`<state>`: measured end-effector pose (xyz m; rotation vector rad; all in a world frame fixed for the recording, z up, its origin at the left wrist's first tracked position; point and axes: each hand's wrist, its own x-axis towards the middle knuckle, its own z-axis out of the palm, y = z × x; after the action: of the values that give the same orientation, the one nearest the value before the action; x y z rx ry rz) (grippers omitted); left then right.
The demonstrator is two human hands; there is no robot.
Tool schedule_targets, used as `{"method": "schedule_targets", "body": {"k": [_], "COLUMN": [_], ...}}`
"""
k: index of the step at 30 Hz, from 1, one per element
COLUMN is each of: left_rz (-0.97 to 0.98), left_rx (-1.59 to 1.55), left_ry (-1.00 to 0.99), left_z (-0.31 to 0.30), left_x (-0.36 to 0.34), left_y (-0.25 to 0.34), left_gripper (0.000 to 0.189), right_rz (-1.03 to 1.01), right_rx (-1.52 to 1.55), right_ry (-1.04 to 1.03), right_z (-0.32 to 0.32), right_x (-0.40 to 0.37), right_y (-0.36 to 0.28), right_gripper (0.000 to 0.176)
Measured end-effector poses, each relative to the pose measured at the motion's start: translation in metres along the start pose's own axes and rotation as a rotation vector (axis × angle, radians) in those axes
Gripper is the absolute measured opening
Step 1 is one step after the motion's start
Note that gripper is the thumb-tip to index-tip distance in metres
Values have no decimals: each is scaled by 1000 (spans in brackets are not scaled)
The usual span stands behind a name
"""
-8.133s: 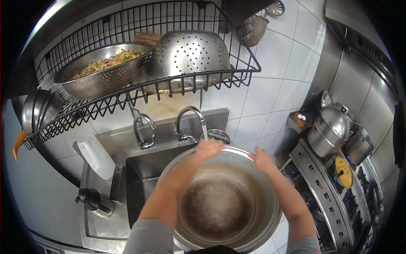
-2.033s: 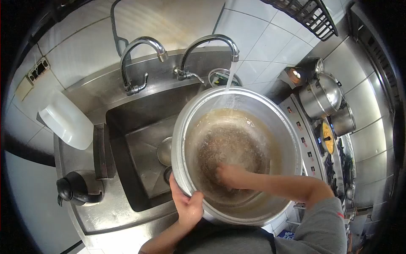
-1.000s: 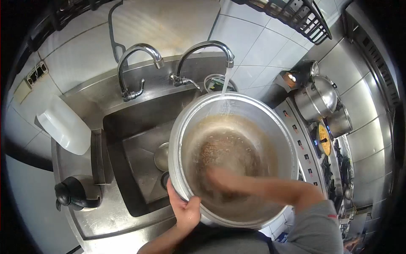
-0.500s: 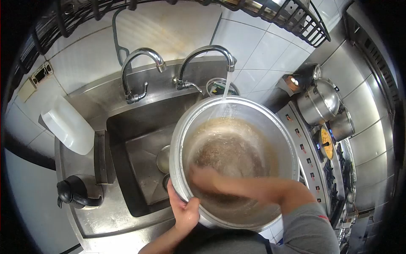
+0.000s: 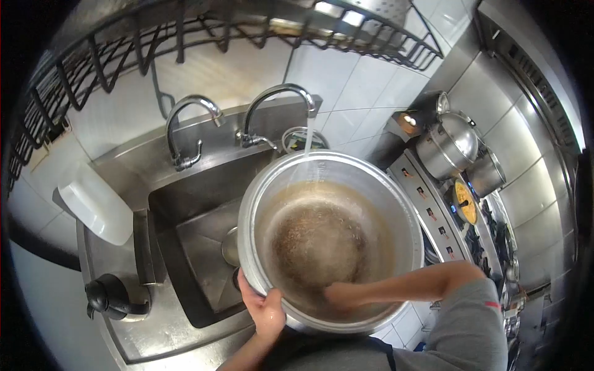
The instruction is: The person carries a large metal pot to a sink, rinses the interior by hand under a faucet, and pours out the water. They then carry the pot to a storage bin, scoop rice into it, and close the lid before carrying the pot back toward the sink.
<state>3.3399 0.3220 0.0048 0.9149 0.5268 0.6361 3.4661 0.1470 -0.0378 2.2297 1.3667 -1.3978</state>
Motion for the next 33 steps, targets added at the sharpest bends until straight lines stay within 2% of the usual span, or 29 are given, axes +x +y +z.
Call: {"method": "schedule_targets", "body": {"k": [1,3,6,7,8,9,10,11,12,13,15,18,19,21,22,24,25,26,28,29,30,32,33], "left_rz": [5,-7,29,34,39,34,99,165,233,319,490,643,660,508,428,39,-86,-222,-120,111,317,328,333], "left_rx": [26,-11,-6,19,43,29,108,190,273,517,1006,1507,1687,1731,1743,1909,2048,2179,2288,2052,1799,1826,1860], "left_ry": [-7,-1,-17,-29,-38,-46,-55,-67,-81,-91,-101,-279,-405,-674,-804,-963,-935,-896,-968,-790,-621,-657,-654], "left_z": [4,6,1,0,-1,-2,-4,-8,-10,-11,-11,29,43,61,67,75,79,82,90,89,94,145,171], "left_x": [0,-1,1,2,3,2,3,4,6,8,7,12,20,54,77,128,147,163,173,172,164,131,115], "left_y": [5,5,-1,-1,-1,-2,-4,-8,-7,-1,17,71,80,60,40,-11,-38,-62,-105,-144,-178,-186,-187], "left_gripper": [74,74,73,73,73,74,75,76,78,79,81,82,80,81,82,89,92,95,100,96,93,78,72], "right_rz": [-224,-145,-276,-294,-283,-104,1,335,317,382,156,287,285,277,245,159,57,87,141,189,247,373,359], "right_rx": [-253,211,174,166,80,-93,-131,-282,-586,-703,-1068,-935,-792,-519,-296,166,200,225,289,294,346,463,495], "right_ry": [-120,59,48,-47,-165,-243,-258,-27,73,115,683,440,385,265,491,917,1180,1337,1653,1751,1766,1774,1761], "right_z": [-21,-19,-16,4,-14,-34,-21,-34,-58,-64,-84,-82,-76,-63,-61,-57,-47,-43,-39,-37,-34,-25,-24], "right_x": [13,41,-3,-15,-48,-79,-80,-102,-113,-94,-82,-105,-113,-132,-145,-164,-154,-153,-151,-151,-148,-141,-140], "right_y": [-35,-49,-27,6,18,26,81,88,99,146,205,160,145,121,112,103,119,121,121,123,128,134,136], "right_gripper": [21,21,22,23,24,25,31,27,23,21,20,24,23,23,21,19,22,23,24,27,28,29,30]}}
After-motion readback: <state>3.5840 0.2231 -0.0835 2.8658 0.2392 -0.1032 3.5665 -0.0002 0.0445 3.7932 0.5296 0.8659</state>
